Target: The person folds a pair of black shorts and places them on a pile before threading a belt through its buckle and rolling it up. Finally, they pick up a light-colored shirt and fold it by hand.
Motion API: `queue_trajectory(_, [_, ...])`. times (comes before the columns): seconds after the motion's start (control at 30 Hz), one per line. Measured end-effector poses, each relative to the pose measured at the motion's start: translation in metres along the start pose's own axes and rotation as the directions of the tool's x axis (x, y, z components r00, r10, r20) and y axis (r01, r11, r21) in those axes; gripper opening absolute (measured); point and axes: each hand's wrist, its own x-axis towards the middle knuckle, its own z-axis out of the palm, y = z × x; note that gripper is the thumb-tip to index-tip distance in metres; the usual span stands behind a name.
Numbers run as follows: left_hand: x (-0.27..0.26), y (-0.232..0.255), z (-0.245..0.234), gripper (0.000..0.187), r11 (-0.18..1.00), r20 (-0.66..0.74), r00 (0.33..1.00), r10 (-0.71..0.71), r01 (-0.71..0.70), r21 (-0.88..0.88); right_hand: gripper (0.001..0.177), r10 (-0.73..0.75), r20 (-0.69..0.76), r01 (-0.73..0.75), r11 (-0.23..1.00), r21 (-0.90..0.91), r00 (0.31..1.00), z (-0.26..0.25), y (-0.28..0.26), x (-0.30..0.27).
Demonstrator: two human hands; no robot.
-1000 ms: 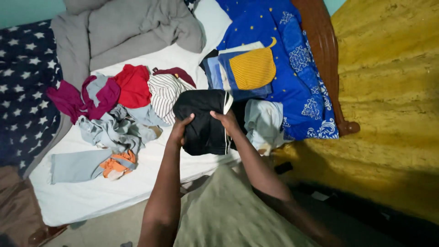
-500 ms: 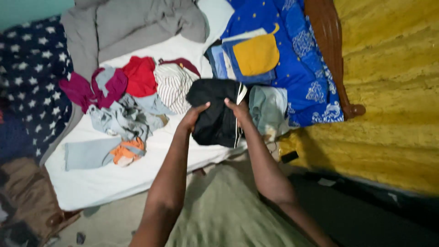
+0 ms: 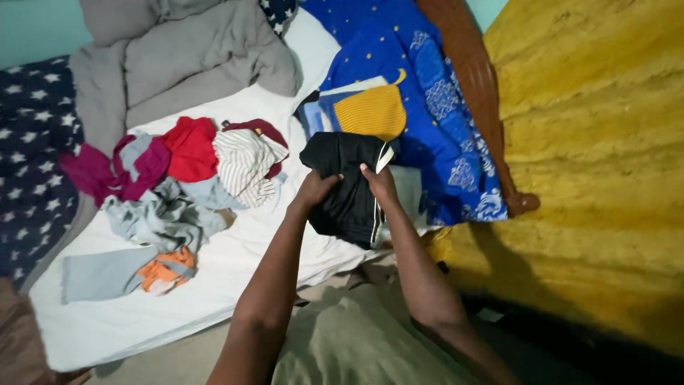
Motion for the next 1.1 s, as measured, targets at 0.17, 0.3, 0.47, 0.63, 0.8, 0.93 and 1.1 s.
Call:
queue_trajectory(0.17, [0.076,-0.028,0.062,0.065,0.974,-0.101,0.985,0.14,-0.155,-0.162,0.059,0.153,-0.092,-0.161,0.983,-0.084,0.984,-0.058,0.036,0.066])
queue_trajectory(0.3, [0.119,-0.034,0.096,0.056,0.979,-0.161,0.983,0.082,-0.109,-0.171,0.06,0.297,-0.076,-0.302,0.951,-0.06,0.952,-0.095,0.072,0.116])
queue_trajectory(0.47, [0.172,-0.055,0.124,0.052,0.988,-0.24,0.967,0.084,-0.112,-0.105,0.067,0.369,-0.075,-0.377,0.905,-0.196,0.926,-0.114,0.088,0.167])
queue_trajectory(0.63, [0.221,-0.04,0.115,0.052,0.996,-0.252,0.965,-0.078,0.068,-0.049,0.086,0.192,-0.102,-0.211,0.95,-0.231,0.976,-0.119,0.115,0.229])
queue_trajectory(0.8, [0.255,-0.053,0.109,0.103,0.995,-0.476,0.875,0.086,-0.098,-0.001,0.085,-0.284,0.035,0.269,0.854,-0.445,0.958,-0.12,0.133,0.276])
queue_trajectory(0.93, [0.239,-0.011,0.107,0.108,0.929,-0.406,0.894,0.19,-0.03,0.369,0.096,-0.112,0.037,0.099,0.618,-0.78,0.993,-0.085,0.057,0.247])
queue_trajectory(1.1, [0.248,-0.033,0.138,0.084,0.782,-0.185,0.98,0.072,0.06,0.62,0.102,-0.116,0.22,0.248,0.531,-0.81,0.969,-0.052,0.059,0.226])
